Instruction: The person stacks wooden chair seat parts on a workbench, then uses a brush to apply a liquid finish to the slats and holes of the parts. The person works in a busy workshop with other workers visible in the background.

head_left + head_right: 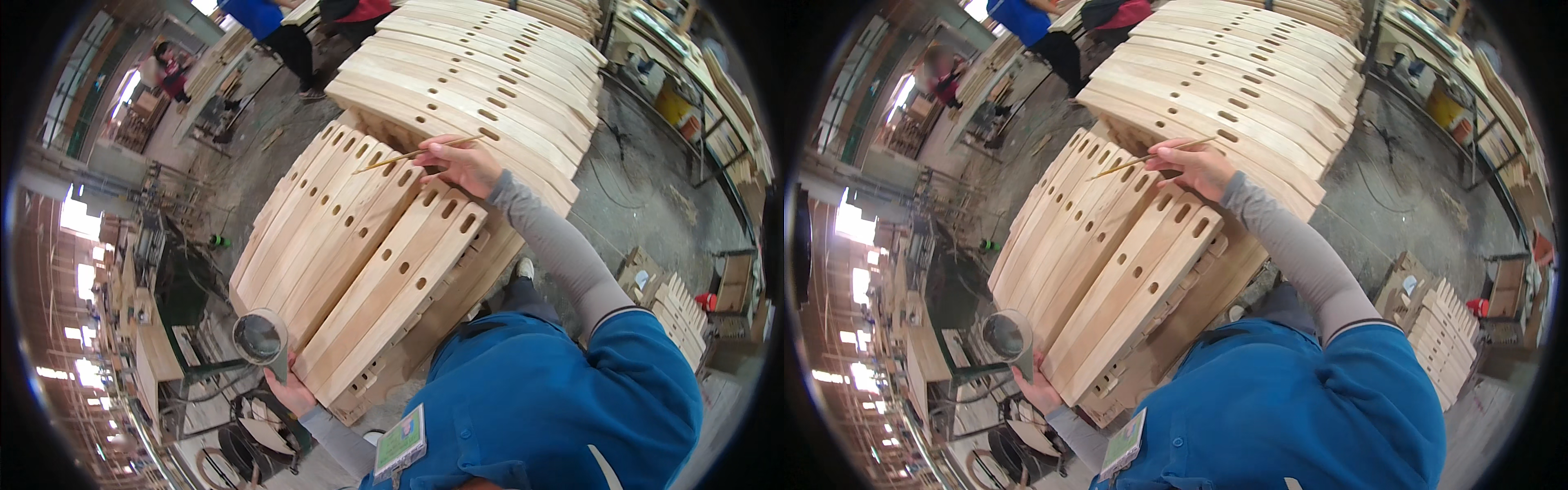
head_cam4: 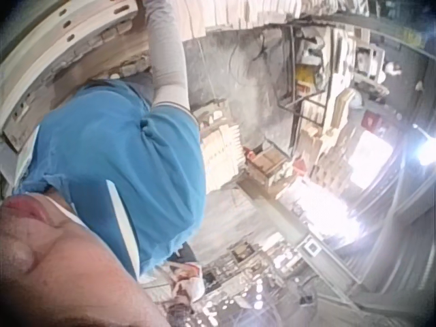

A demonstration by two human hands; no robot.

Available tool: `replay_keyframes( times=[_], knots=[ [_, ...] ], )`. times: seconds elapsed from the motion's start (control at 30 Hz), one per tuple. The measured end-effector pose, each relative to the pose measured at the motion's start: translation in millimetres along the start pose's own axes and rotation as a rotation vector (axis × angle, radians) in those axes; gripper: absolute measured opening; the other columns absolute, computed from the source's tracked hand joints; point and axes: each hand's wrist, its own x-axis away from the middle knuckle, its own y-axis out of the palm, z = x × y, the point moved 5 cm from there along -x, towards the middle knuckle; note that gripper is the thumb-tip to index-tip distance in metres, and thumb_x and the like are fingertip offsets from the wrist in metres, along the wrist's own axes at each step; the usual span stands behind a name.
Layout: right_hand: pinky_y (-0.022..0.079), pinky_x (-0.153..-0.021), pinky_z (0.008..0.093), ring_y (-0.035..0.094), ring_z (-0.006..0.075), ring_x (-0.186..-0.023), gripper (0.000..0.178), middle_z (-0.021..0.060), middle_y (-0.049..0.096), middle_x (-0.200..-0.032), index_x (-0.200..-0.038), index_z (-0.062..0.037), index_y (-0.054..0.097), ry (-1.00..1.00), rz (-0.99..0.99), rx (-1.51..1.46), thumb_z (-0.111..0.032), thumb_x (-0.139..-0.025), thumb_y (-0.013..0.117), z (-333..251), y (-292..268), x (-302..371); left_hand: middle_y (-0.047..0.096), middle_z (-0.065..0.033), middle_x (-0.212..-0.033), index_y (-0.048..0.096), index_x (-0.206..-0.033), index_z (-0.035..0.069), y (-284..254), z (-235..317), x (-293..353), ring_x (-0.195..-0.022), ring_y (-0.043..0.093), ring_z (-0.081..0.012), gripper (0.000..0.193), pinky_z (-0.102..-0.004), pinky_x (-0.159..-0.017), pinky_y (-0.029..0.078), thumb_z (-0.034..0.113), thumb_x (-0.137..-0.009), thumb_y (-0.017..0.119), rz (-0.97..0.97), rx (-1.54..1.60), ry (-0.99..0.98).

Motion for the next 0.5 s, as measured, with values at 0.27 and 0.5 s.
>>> replay_keyframes(
  times=[0.27, 0.5],
  knots=[
    [0.046, -0.076, 0.0273, 0.058, 0.0139, -0.087, 0.023, 0.0095, 0.064, -0.087, -0.094, -0.0020, 0.062, -0.117, 0.043, 0.347, -0.018, -0.077, 0.064, -19.4, 23.2, 7.1, 0.053, -0.0138, -0.109, 0.042, -0.116, -0.003, 28.5, 34.5, 3.9, -0.102, 0.049, -0.0234, 0.045, -0.0351, -0.093, 0.037, 0.033, -0.090, 0.037, 0.039, -0.073, 0.145],
    [0.047, -0.070, 0.0213, 0.060, 0.0114, -0.077, 0.017, 0.0091, 0.064, -0.081, -0.088, 0.0027, 0.058, -0.389, 0.219, 0.394, -0.013, -0.081, 0.060, -79.8, 30.1, 96.1, 0.057, -0.0139, -0.086, 0.043, -0.109, -0.006, 87.1, 70.6, 36.6, -0.070, 0.058, -0.0208, 0.043, -0.0304, -0.071, 0.049, 0.031, -0.088, 0.047, 0.112, -0.135, 0.252]
  ],
)
